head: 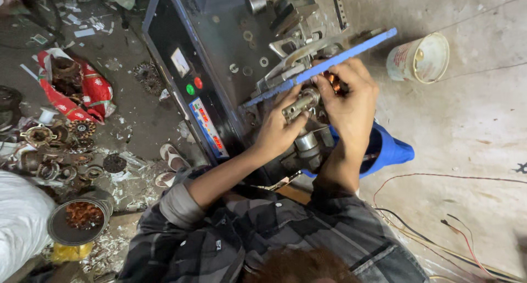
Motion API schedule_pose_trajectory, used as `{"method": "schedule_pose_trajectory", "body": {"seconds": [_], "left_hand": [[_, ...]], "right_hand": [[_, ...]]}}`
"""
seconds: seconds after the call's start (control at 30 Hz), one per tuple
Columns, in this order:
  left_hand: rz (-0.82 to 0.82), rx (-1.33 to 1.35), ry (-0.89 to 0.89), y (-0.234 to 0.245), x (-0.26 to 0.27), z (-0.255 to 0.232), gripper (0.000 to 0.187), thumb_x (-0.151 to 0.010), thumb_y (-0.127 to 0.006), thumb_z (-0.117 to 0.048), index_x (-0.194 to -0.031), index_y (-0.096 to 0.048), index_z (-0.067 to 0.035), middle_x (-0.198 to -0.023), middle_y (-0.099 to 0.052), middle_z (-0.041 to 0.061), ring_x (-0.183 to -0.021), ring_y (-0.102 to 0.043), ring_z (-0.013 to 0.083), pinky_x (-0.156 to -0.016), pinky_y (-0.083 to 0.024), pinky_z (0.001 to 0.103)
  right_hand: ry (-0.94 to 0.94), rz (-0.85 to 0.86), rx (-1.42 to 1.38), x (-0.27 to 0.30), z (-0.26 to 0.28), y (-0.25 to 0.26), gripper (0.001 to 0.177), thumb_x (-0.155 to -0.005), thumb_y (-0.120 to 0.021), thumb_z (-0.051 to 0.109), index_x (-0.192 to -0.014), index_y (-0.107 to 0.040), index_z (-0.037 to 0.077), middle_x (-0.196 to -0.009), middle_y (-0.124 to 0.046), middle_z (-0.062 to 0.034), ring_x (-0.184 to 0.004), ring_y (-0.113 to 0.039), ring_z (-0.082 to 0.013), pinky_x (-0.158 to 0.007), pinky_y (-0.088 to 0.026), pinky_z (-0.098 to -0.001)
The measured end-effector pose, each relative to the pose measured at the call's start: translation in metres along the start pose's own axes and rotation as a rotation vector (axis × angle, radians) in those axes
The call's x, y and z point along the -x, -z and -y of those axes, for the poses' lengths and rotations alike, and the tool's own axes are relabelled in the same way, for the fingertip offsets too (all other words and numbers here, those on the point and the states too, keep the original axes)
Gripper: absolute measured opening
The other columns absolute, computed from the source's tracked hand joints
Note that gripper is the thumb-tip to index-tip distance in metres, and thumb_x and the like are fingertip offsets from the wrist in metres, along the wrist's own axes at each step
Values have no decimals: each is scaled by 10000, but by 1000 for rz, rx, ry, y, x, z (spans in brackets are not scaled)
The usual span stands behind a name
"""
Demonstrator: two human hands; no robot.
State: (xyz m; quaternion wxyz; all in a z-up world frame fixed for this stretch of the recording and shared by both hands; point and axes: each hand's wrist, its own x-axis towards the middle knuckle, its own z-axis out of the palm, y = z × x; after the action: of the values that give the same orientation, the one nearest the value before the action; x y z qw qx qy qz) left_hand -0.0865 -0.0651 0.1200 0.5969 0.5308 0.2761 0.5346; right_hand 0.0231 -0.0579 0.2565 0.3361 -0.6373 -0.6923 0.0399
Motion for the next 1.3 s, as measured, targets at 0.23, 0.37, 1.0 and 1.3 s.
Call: {"method": "schedule_pose_trajectory", "body": {"seconds": [0.23, 0.37, 1.0, 1.3], "left_hand": [[-4, 310, 181, -6, 0, -10, 740, -936, -764, -275, -1556, -422, -58, -1515, -564, 180, -1293, -632, 219, -1081, -534, 322], [-12, 60, 62, -3, 2, -8, 695, -930, -803, -248, -1529, -505, -59, -1535, -574, 175, -1387, -560, 217, -1154, -462, 342], [90, -262, -278, 23, -3, 12, 640, -863, -860, -132, -1448, -602, -100, -1481, -562, 190, -1357, -608, 337, -1154, -501, 408], [149, -198, -286, 30, -1, 16, 689, -829, -897, -151, -1438, -579, -100, -1550, -447, 203, -1443, -488, 362, -1204, -429, 436]], "right_hand": [[61, -57, -38, 8, -5, -1, 305, -898, -840, -17, -1171, -705, 11, -1180, -721, -147, -1002, -728, -250, -886, -562, -315], [15, -96, -18, 27, -18, -1, 460, -859, -853, -23, -1276, -665, 22, -1202, -725, -144, -1048, -732, -227, -933, -563, -303], [183, -101, -89, 56, -67, -28, 430, -975, -776, 8, -1370, -619, 71, -1316, -682, -168, -1207, -698, -282, -1024, -557, -325], [139, -243, -24, 59, -52, -36, 204, -863, -862, -14, -1050, -810, 49, -1127, -728, -161, -946, -738, -224, -802, -583, -296]]}}
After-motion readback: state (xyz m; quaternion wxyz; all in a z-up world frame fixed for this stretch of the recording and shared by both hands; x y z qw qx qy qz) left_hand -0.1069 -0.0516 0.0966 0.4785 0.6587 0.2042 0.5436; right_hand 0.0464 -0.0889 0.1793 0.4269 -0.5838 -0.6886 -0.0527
